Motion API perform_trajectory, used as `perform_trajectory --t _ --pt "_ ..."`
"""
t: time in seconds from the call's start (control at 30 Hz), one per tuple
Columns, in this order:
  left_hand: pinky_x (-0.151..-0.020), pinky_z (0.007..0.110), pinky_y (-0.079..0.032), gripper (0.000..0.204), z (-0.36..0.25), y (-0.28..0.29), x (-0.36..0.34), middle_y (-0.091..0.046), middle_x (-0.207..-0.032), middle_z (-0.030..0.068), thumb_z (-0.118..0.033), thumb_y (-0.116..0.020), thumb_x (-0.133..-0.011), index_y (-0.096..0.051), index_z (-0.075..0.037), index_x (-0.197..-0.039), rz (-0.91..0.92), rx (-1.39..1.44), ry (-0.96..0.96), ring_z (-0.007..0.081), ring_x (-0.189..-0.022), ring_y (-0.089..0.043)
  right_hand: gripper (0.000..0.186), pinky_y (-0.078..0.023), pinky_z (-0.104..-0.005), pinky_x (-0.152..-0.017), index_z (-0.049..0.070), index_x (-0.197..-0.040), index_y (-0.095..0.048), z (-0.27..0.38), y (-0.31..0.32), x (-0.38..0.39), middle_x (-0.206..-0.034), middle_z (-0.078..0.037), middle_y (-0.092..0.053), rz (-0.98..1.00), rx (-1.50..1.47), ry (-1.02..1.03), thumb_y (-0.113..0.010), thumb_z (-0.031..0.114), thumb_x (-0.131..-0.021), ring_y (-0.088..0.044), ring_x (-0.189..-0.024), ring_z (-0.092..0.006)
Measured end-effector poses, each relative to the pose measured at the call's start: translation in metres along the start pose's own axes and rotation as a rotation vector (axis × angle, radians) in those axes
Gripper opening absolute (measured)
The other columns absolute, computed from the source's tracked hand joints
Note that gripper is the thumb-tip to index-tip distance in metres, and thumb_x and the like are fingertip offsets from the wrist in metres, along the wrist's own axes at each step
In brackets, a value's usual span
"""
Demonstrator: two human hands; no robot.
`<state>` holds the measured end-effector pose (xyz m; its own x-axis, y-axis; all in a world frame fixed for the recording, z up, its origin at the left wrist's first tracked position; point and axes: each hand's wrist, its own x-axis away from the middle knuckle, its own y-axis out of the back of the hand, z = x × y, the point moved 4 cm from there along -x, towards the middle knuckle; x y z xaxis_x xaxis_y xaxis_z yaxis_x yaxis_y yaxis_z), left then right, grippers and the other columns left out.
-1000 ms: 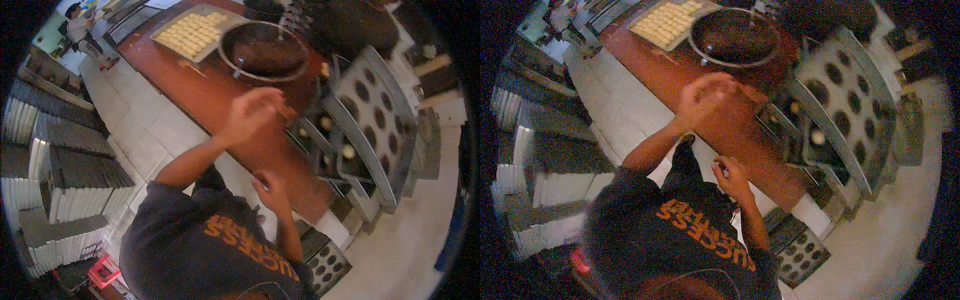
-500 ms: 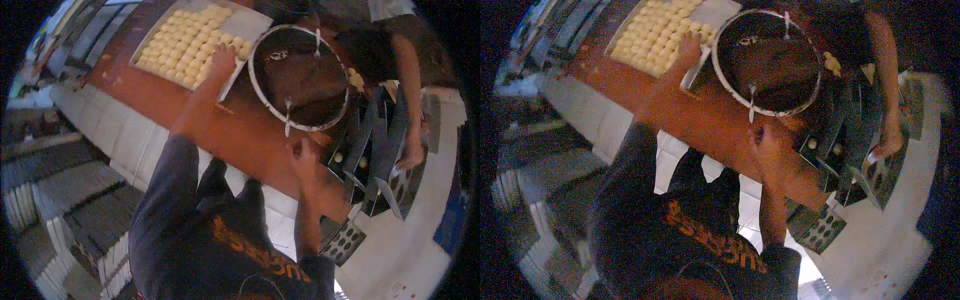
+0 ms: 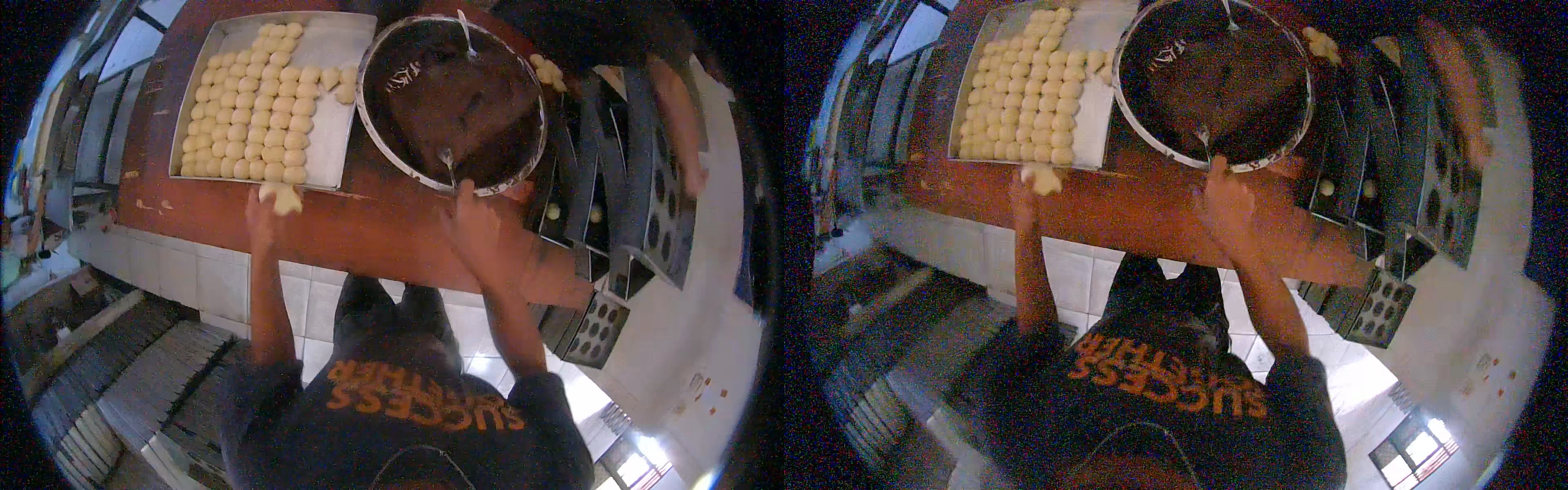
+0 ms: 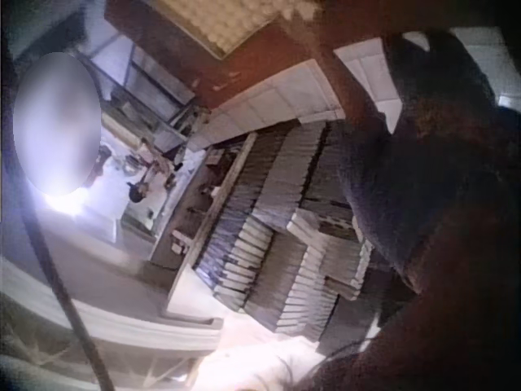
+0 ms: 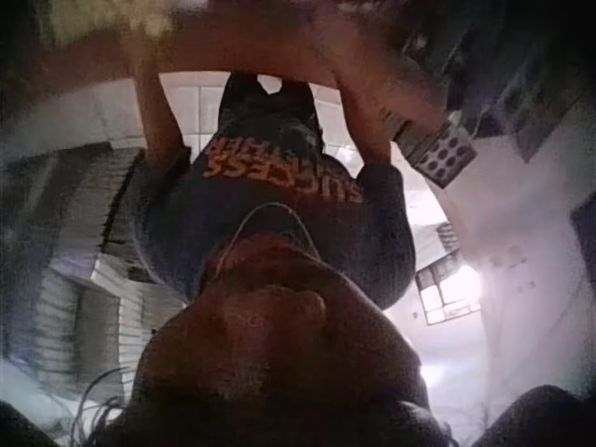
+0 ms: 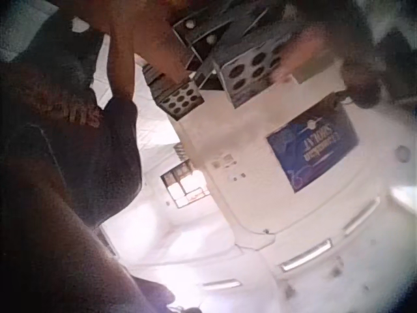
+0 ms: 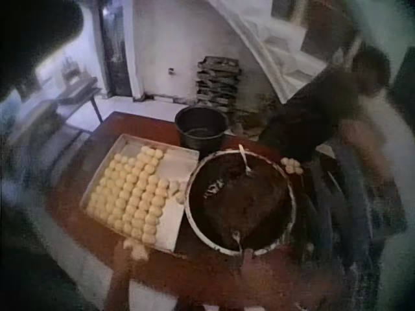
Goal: The person prepares bread rolls by hand by taking portions of dough from a tray, flattening them, adding a dark filling from a bowl, and then placing the shaped rolls onto baking trays.
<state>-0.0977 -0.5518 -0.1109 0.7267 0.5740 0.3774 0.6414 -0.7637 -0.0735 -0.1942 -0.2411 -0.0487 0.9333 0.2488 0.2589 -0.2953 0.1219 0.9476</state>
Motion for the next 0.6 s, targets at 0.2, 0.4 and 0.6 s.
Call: perform_trajectory --t 0.2,0.4,0.6 --pt "-0.052 0.024 -0.045 0.044 0.062 -0.009 0.094 -0.049 -0.089 0.0082 -0.001 -0.054 -0.071 -0.037 -0.01 -0.11 0.2 0.215 0.268 0.0155 -0.073 -0.053 0.036 -0.046 -0.0477 -0.067 0.002 -0.093 -0.051 -0.016 0.02 -0.047 -0.077 -0.023 -0.059 0.013 0.003 0.187 -0.058 0.031 -0.073 -0.058 -0.075 -0.0399" --pt "-0.079 0.032 -0.044 0.035 0.067 -0.045 0.114 -0.053 -0.094 0.0086 -0.009 -0.057 -0.073 -0.047 -0.001 -0.106 0.383 0.812 0.426 0.0193 -0.087 -0.051 0.024 -0.046 -0.0448 -0.07 0.001 -0.082 -0.059 -0.02 0.012 -0.065 -0.08 -0.02 -0.06 -0.013 0.105 0.083 -0.055 0.023 -0.073 -0.058 -0.077 -0.0381" --pt "-0.084 0.035 -0.044 0.037 0.097 -0.014 0.113 -0.052 -0.1 0.011 0.001 -0.048 -0.074 -0.048 -0.001 -0.11 0.149 0.243 0.227 0.0214 -0.092 -0.054 0.02 -0.045 -0.0442 -0.072 0.0 -0.09 -0.059 -0.098 0.085 -0.075 -0.085 -0.021 -0.06 -0.191 0.01 0.156 -0.051 0.013 -0.077 -0.057 -0.083 -0.0382"
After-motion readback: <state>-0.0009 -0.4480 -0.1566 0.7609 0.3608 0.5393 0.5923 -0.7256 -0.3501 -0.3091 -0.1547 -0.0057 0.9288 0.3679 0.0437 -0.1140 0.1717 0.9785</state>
